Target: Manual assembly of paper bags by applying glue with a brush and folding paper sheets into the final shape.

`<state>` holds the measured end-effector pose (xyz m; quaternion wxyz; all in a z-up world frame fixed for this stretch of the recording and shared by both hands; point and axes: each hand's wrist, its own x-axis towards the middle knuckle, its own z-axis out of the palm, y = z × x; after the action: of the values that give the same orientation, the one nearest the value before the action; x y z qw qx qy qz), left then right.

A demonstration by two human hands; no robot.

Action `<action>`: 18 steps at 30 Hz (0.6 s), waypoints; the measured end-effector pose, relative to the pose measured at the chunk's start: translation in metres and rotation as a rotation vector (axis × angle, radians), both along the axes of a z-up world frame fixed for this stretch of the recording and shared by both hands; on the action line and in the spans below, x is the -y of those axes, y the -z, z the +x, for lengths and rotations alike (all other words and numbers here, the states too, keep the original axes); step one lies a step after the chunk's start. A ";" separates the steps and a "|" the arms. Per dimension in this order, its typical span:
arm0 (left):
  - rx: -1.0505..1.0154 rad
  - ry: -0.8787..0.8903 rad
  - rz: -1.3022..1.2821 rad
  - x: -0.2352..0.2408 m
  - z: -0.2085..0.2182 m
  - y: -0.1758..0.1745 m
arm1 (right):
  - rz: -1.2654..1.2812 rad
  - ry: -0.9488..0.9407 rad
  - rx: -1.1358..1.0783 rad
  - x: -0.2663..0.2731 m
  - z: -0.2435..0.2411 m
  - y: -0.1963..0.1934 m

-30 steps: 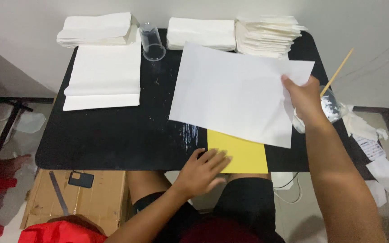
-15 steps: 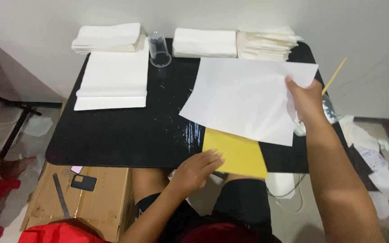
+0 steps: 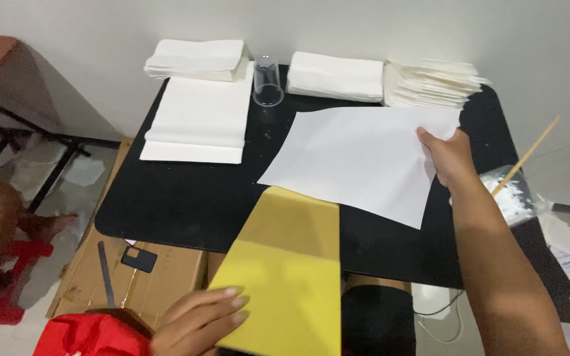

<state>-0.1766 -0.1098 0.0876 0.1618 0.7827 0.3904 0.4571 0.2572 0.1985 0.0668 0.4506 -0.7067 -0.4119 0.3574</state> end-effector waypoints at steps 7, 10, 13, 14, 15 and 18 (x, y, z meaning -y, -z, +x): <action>-0.076 -0.020 -0.058 0.031 -0.131 0.074 | 0.011 -0.104 0.096 -0.016 -0.005 0.023; -0.075 -0.098 -0.095 0.050 -0.196 0.106 | 0.014 -0.149 0.196 -0.023 -0.001 0.042; -0.014 -0.165 -0.049 0.058 -0.221 0.139 | 0.001 -0.138 0.274 -0.025 0.000 0.053; 0.033 -0.180 -0.045 0.061 -0.222 0.147 | 0.000 -0.137 0.299 -0.024 -0.001 0.056; 0.032 -0.176 -0.049 0.063 -0.222 0.152 | -0.005 -0.134 0.297 -0.025 0.005 0.068; 0.176 -0.229 -0.027 0.067 -0.223 0.164 | 0.119 -0.163 0.356 -0.030 0.010 0.091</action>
<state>-0.3998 -0.1764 -0.0759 0.1530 0.6875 0.4675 0.5342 0.2677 0.2284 -0.0246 0.3811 -0.6955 -0.5612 0.2371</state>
